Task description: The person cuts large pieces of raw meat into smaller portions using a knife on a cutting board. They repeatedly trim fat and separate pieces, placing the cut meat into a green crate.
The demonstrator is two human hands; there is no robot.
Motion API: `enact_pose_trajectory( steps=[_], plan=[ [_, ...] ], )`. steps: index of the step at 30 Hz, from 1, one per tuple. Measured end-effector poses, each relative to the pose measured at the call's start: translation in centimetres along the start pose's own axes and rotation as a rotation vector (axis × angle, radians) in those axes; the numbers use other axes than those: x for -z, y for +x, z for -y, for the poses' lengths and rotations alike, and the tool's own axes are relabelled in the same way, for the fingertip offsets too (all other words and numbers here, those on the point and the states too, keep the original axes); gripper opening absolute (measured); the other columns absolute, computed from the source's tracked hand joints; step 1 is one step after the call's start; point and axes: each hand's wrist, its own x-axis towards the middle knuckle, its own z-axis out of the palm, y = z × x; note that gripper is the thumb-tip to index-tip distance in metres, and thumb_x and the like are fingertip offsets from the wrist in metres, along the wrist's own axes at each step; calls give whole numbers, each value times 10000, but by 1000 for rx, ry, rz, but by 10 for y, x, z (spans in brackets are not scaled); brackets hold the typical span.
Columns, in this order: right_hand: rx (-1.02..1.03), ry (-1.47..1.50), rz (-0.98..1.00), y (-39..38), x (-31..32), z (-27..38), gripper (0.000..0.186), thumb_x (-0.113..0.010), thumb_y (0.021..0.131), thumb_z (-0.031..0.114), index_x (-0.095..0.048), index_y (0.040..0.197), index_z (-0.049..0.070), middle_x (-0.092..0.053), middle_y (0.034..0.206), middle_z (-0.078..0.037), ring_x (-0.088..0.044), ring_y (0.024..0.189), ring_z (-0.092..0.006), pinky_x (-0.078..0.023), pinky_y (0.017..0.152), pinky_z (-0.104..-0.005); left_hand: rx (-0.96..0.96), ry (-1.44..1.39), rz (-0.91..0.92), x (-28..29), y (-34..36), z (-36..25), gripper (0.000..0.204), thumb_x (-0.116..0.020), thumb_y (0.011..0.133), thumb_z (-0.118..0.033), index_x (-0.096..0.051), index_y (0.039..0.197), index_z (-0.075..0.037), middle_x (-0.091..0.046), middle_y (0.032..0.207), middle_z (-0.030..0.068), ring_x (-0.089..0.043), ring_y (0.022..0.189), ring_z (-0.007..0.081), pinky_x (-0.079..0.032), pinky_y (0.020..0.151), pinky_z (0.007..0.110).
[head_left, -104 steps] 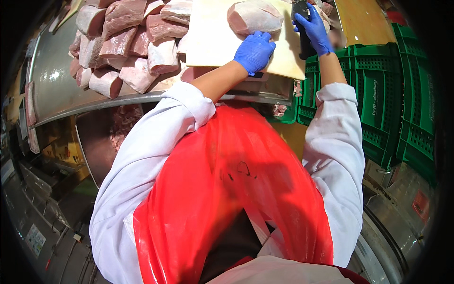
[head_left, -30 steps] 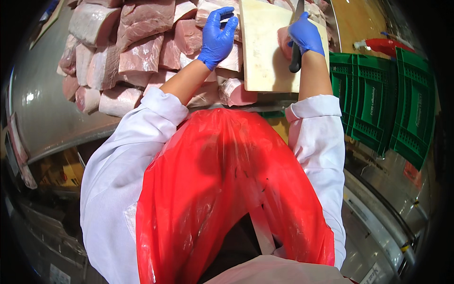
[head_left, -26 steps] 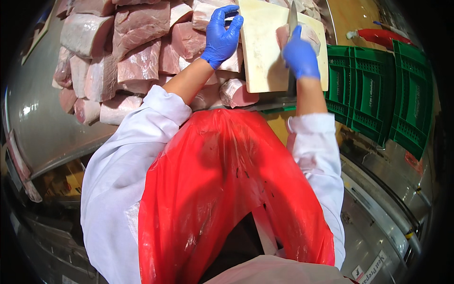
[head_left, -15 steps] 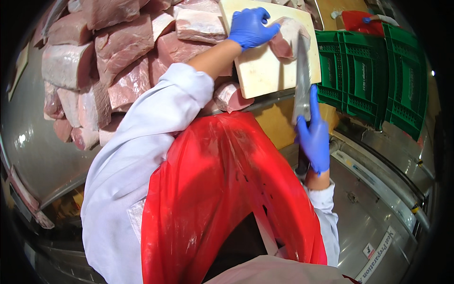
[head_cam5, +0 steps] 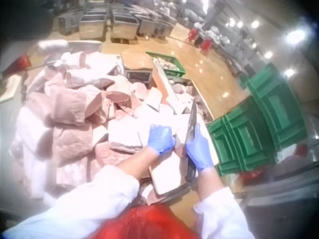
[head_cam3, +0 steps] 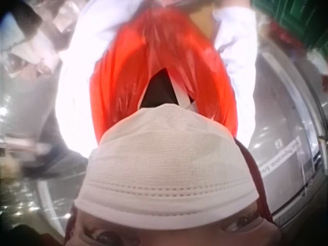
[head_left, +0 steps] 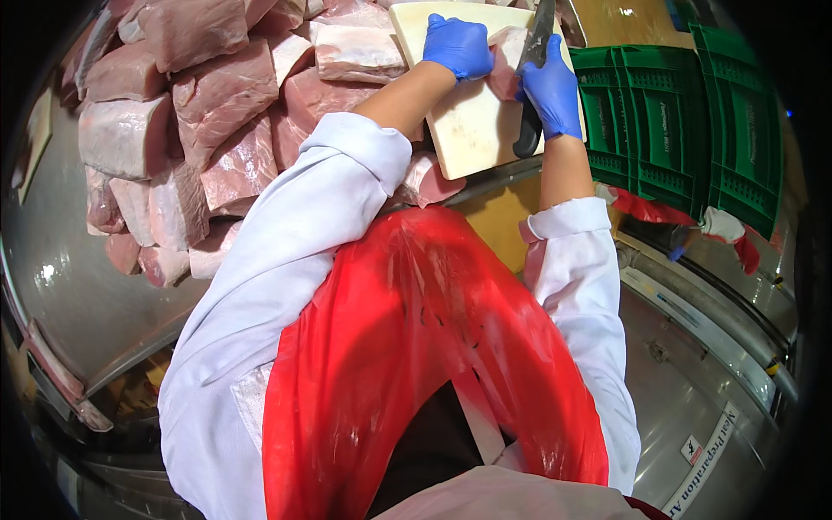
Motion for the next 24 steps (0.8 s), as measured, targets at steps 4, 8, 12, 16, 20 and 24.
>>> enact_pose_trajectory(
  steps=[4,8,12,16,20,24],
  plan=[
    [180,-82,-46,-1,-15,13,752,-607,867,237,-344,1505,-62,-684,1051,-340,-705,941,-455,-560,849,-471,-22,-113,-66,-8,-1,21,271,-628,794,-349,-767,886,-136,-736,818,150,-709,817,315,-398,871,448],
    [76,-120,266,-4,-26,27,715,-549,936,219,-279,1540,-51,-699,993,-315,-701,928,-461,-552,847,-501,12,-118,-29,-4,-5,12,276,-645,833,-373,-780,892,-140,-754,872,131,-717,877,309,-387,909,446],
    [328,-482,205,-70,-20,7,723,-523,932,134,-221,1567,-35,-704,976,-263,-703,851,-435,-562,753,-522,-6,-13,-150,-22,-5,24,273,-647,820,-376,-775,898,-147,-751,855,119,-710,861,319,-396,904,458],
    [336,-689,459,-169,60,-27,830,-575,890,72,-177,1618,85,-666,839,-192,-674,697,-367,-558,649,-505,-48,-49,-284,-23,-12,43,280,-651,820,-353,-757,914,-111,-746,861,135,-701,835,329,-411,911,492],
    [301,-885,584,-202,122,-108,863,-581,883,32,-191,1635,194,-665,843,-196,-664,662,-353,-539,614,-499,-17,-238,-378,9,-29,40,164,-662,772,-187,-632,755,-27,-660,800,221,-636,715,387,-528,710,446],
    [371,-335,381,-193,142,-177,843,-573,914,7,-186,1637,205,-689,937,-199,-683,718,-373,-534,639,-458,229,-1050,-482,7,-33,56,190,-575,956,-215,-634,881,-50,-687,834,118,-677,760,269,-549,657,424]
  ],
)
